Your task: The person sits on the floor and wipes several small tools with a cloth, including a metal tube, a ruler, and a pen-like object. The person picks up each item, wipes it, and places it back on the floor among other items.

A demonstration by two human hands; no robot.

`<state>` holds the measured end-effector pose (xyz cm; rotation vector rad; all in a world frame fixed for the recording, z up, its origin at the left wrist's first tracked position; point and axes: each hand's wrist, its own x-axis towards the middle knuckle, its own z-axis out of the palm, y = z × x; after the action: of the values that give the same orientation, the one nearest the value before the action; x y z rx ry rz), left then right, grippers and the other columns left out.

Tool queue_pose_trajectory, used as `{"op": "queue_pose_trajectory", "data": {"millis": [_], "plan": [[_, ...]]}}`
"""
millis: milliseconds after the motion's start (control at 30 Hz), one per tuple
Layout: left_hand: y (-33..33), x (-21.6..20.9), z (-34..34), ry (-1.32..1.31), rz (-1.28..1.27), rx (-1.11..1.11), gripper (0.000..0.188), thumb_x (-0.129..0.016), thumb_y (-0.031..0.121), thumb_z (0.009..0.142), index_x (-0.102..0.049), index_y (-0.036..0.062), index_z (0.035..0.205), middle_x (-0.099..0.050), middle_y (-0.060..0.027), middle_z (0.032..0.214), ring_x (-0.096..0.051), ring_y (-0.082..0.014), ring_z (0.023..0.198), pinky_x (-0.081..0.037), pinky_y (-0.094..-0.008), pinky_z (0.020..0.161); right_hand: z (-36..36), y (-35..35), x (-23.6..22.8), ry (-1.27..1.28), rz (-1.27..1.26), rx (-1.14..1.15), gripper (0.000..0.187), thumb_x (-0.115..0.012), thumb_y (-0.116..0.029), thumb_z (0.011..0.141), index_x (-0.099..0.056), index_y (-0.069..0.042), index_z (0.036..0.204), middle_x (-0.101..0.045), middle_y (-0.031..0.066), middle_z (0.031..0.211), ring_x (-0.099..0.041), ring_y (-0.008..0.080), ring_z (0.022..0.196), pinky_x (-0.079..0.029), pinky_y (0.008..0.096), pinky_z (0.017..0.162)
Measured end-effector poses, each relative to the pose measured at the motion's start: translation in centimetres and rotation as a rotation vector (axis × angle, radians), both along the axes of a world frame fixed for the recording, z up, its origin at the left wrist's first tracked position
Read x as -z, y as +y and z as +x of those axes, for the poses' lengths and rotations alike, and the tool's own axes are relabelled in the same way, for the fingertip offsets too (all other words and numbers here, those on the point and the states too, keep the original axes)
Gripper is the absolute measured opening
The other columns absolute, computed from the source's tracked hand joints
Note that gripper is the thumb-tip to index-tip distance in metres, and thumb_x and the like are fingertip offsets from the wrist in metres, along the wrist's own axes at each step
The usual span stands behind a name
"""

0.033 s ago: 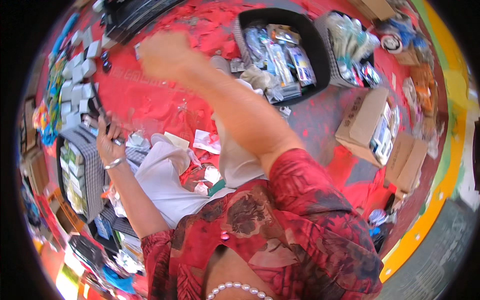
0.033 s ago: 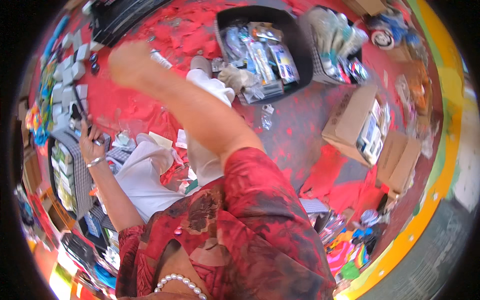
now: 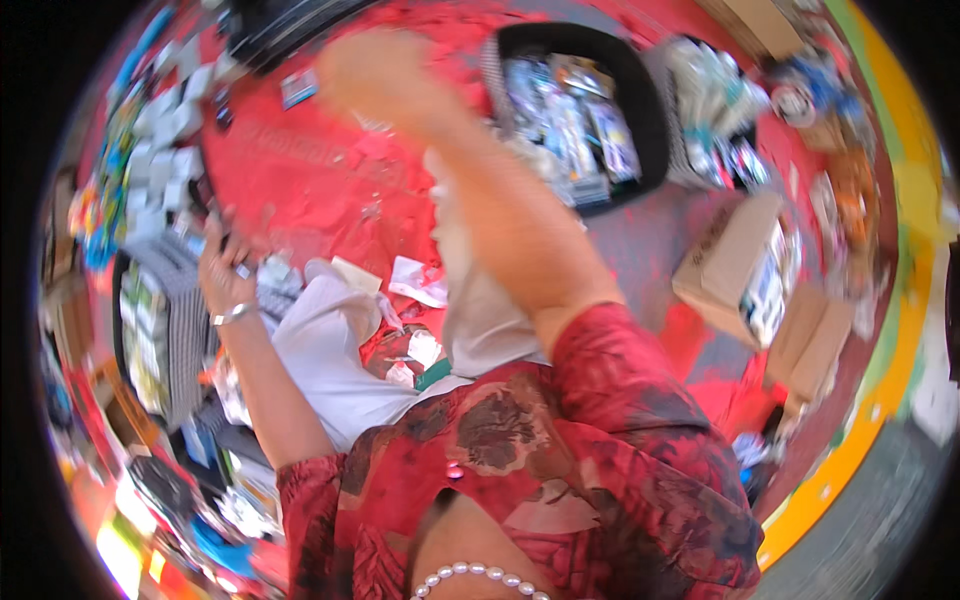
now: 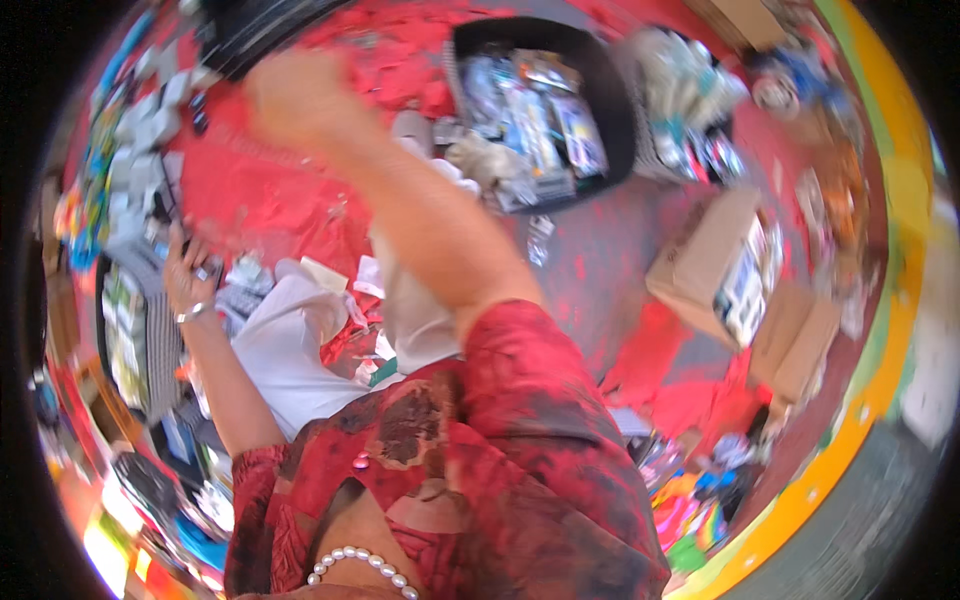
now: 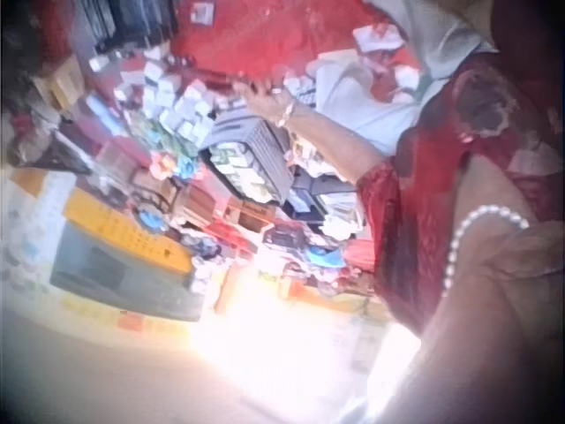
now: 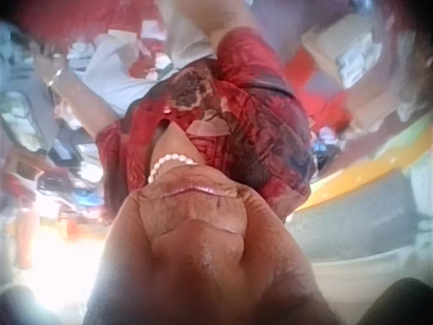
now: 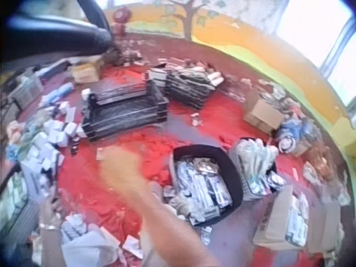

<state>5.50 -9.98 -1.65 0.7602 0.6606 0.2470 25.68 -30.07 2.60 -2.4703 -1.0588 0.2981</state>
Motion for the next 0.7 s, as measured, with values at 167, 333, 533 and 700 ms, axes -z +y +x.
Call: {"op": "queue_pose_trajectory", "data": {"millis": [167, 333, 533, 700], "plan": [[-0.6, 0.3, -0.2, -0.044, 0.017, -0.153, 0.018, -0.059, 0.019, 0.083, -0.056, 0.0043, 0.091, -0.06, -0.0054, 0.075, -0.032, -0.0021, 0.041, -0.027, -0.0169, 0.038, 7.6, -13.5, 9.9, -0.012, 0.005, -0.034, 0.059, -0.066, -0.019, 0.072, -0.043, 0.001, 0.123, -0.049, 0.0214, 0.119, -0.047, 0.0309, 0.112, -0.037, 0.0334, 0.093], [-0.2, -0.3, -0.4, -0.199, -0.035, -0.208, 0.015, -0.058, 0.016, 0.084, -0.055, 0.003, 0.091, -0.062, -0.0098, 0.085, -0.032, -0.0024, 0.045, -0.028, -0.0168, 0.041, 3.1, -23.8, 25.9, 0.665, -0.308, 0.163, 0.095, -0.067, -0.045, 0.068, -0.018, -0.003, 0.136, -0.042, 0.0274, 0.124, -0.042, 0.0387, 0.115, -0.035, 0.0407, 0.095], [-0.3, -1.0, -0.7, -0.184, -0.071, -0.202, 0.017, -0.055, 0.018, 0.086, -0.054, 0.0034, 0.094, -0.061, -0.0074, 0.087, -0.031, -0.0022, 0.045, -0.027, -0.0171, 0.04, 3.0, -24.4, 28.5, 0.246, -0.247, 0.351, 0.036, -0.064, -0.024, 0.071, -0.058, 0.0, 0.097, -0.06, 0.0191, 0.087, -0.058, 0.0347, 0.081, -0.045, 0.0402, 0.071], [-0.4, -1.2, -1.1, -0.224, -0.203, -0.212, 0.015, -0.056, 0.018, 0.086, -0.054, 0.005, 0.092, -0.061, -0.0085, 0.086, -0.032, -0.0027, 0.045, -0.027, -0.0168, 0.04, 2.6, -22.0, 16.5, 0.456, 0.42, 0.648, 0.014, -0.06, -0.011, 0.074, -0.059, 0.001, 0.081, -0.059, 0.0079, 0.074, -0.057, 0.0215, 0.068, -0.045, 0.0325, 0.06]]}}
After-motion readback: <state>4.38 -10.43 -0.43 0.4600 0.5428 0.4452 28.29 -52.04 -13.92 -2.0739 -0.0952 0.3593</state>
